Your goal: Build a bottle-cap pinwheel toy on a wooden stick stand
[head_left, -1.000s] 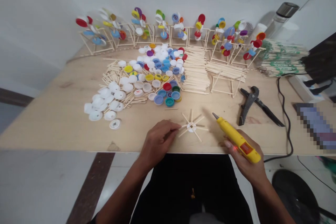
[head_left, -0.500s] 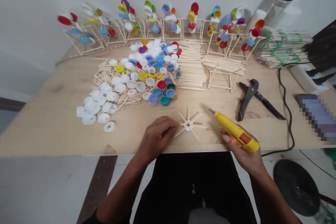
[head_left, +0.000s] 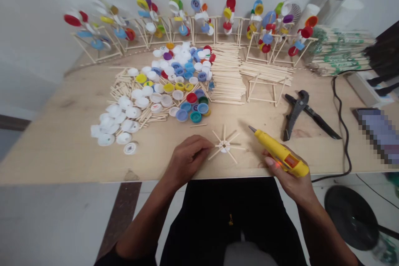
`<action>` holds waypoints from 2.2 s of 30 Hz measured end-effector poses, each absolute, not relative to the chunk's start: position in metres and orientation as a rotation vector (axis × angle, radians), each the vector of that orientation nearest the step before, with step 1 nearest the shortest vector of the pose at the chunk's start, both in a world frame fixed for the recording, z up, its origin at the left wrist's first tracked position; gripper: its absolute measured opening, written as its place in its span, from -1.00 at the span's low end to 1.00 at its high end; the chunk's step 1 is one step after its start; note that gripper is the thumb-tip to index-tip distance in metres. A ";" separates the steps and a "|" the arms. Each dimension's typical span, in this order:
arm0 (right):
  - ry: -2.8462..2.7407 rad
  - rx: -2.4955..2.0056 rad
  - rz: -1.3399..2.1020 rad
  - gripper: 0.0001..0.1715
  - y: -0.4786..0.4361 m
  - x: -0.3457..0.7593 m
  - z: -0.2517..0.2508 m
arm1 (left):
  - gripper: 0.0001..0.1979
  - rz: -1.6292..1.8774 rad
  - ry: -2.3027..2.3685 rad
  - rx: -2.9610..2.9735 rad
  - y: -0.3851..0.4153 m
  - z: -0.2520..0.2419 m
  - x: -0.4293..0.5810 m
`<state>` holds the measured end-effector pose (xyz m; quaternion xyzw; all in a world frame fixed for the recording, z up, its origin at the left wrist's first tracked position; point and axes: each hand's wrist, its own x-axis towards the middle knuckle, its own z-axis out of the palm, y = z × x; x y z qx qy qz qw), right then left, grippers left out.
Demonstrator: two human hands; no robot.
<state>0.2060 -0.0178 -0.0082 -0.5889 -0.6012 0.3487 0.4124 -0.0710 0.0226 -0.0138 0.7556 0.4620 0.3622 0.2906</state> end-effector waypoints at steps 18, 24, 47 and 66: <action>-1.525 -1.516 0.856 -0.78 -0.019 0.207 -0.010 | -0.86 0.960 1.233 2.122 0.025 -0.017 -0.069; -1.525 -1.496 0.842 -0.81 -0.018 0.205 -0.008 | -0.81 0.943 1.250 2.240 0.024 -0.016 -0.069; -1.443 -1.524 0.966 -0.74 -0.021 0.201 -0.005 | -0.79 1.011 1.371 2.321 0.010 -0.010 -0.074; -1.438 -1.489 0.955 -0.73 -0.020 0.199 -0.004 | -0.82 0.193 1.961 2.448 0.052 0.005 -0.076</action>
